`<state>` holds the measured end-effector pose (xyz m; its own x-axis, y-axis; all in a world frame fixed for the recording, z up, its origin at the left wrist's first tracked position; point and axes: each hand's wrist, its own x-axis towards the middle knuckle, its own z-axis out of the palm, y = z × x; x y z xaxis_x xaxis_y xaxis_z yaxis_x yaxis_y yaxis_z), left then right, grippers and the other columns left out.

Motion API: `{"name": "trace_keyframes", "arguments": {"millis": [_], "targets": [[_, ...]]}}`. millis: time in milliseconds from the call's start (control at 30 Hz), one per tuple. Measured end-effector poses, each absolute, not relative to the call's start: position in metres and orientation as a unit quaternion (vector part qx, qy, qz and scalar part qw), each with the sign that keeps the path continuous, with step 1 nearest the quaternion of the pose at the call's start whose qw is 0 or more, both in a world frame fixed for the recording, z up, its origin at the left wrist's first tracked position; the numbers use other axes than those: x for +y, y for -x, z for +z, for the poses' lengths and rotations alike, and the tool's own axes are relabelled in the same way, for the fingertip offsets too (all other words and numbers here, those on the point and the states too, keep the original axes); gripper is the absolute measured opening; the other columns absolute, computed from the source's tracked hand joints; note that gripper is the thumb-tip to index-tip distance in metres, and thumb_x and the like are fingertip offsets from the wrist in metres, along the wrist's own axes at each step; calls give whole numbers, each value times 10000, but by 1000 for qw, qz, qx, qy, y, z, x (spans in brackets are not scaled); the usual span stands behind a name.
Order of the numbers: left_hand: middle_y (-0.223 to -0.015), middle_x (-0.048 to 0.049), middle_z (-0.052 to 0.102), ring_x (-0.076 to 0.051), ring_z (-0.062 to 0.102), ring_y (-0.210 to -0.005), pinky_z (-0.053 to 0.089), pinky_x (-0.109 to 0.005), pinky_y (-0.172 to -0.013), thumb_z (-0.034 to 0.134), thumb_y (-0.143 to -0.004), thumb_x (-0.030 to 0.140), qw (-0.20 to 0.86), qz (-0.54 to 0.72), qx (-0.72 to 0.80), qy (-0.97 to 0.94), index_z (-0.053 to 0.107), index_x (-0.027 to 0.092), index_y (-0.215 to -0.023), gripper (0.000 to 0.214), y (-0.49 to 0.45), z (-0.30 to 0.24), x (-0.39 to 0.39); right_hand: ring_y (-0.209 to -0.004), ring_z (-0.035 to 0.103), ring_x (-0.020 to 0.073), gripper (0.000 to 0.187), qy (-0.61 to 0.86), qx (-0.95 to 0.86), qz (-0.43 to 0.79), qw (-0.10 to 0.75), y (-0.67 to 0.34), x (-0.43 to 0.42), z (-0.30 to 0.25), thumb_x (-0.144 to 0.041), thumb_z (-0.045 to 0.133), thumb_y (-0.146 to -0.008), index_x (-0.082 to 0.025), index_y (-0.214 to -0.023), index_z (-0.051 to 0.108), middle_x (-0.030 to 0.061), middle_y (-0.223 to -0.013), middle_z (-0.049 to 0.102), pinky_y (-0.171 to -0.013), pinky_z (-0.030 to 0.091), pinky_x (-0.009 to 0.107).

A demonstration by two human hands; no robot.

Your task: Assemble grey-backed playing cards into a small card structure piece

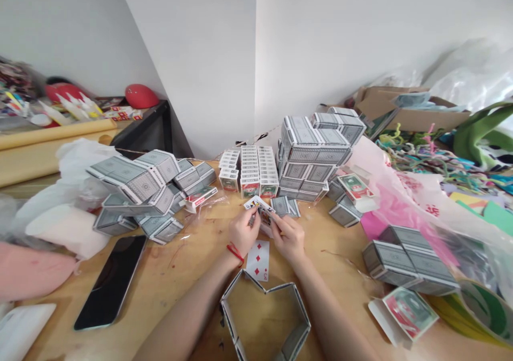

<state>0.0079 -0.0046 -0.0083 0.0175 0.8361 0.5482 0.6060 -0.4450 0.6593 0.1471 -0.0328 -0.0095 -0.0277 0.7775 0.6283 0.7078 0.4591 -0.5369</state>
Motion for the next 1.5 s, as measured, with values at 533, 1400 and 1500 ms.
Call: {"name": "trace_keyframes", "arguments": {"millis": [533, 1400, 1500], "targets": [[-882, -67, 691, -175, 650, -775, 501, -293, -757, 510, -802, 276, 162, 536, 509, -654, 649, 198, -958, 223, -7, -5, -7, -638, 576, 180, 319, 486, -757, 9, 438, -143, -33, -14, -168, 430, -844, -178, -1123, 583, 83, -689, 641, -601, 466, 296], [-807, -56, 679, -139, 624, -695, 495, -248, -667, 492, -800, 215, 109, 458, 518, -714, 624, 165, -930, 192, -13, -15, -2, -414, 494, 114, 308, 582, -708, -34, 398, -139, -32, -13, -240, 342, -879, -141, -784, 617, 23, -487, 564, -441, 319, 220], [-791, -55, 679, -142, 623, -694, 486, -249, -654, 482, -814, 226, 96, 435, 519, -729, 628, 178, -944, 201, -11, -15, -3, -437, 518, 125, 291, 547, -740, -81, 384, -131, -35, -14, -210, 353, -873, -96, -979, 598, 48, -526, 597, -441, 319, 230]]}}
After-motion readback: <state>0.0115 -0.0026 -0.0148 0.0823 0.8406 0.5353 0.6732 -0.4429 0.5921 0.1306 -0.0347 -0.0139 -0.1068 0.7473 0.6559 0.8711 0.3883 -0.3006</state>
